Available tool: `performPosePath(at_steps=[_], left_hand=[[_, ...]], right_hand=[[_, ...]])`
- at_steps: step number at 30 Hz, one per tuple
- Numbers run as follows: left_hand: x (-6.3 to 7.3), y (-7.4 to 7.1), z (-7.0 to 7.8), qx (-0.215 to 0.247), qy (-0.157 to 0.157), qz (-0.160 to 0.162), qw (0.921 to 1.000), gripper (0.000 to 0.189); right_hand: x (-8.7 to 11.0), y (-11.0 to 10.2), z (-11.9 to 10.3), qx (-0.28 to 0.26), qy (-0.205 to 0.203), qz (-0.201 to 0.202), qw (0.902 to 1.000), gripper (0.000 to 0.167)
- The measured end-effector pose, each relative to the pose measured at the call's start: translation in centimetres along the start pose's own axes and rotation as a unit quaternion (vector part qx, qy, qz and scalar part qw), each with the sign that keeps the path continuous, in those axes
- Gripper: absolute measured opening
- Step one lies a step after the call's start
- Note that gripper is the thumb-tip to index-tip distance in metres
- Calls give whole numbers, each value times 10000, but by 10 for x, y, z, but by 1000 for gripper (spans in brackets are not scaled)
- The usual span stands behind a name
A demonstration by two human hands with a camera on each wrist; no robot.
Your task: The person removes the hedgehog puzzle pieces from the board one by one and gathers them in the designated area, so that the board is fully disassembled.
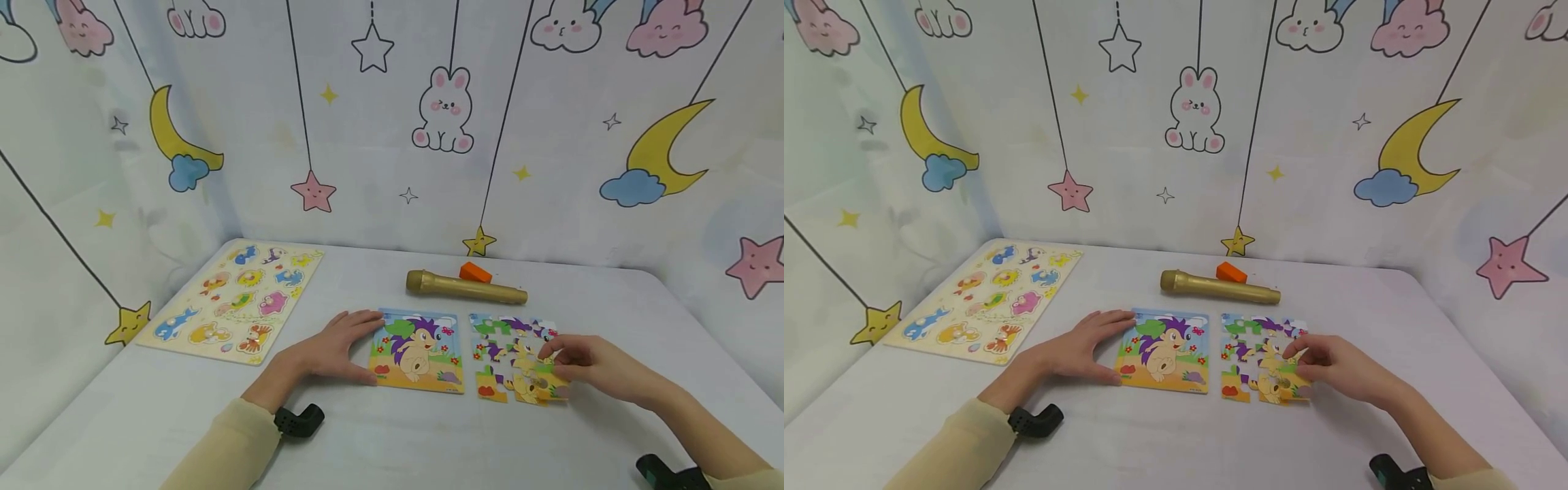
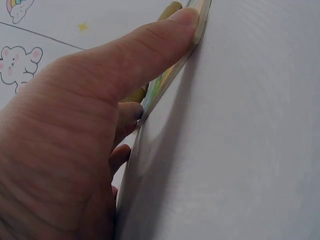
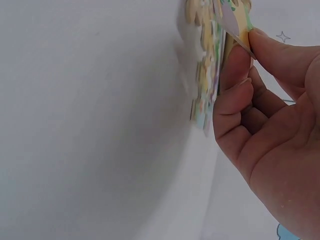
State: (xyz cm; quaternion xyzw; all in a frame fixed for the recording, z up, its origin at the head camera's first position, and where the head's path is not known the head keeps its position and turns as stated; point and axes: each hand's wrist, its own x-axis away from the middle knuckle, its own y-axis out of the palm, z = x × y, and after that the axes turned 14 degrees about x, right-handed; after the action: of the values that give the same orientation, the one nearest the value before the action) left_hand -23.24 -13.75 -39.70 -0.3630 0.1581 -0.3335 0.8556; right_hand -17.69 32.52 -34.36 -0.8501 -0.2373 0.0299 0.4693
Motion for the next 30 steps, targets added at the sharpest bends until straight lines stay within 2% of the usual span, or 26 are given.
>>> performPosePath(at_steps=[7,14,24,30], left_hand=[[0,-1,3,-4,-43,-19,10000,100],[0,-1,4,-7,-67,-6,10000,100],[1,-1,5,4,-89,-4,10000,100],[0,-1,4,-16,-86,-11,10000,100]], right_hand=[[9,-2,15,206,155,-52,9997,26],[13,-2,25,178,50,-180,9997,26],[13,2,30,18,78,-230,9997,30],[14,5,29,124,-12,-55,9999,28]])
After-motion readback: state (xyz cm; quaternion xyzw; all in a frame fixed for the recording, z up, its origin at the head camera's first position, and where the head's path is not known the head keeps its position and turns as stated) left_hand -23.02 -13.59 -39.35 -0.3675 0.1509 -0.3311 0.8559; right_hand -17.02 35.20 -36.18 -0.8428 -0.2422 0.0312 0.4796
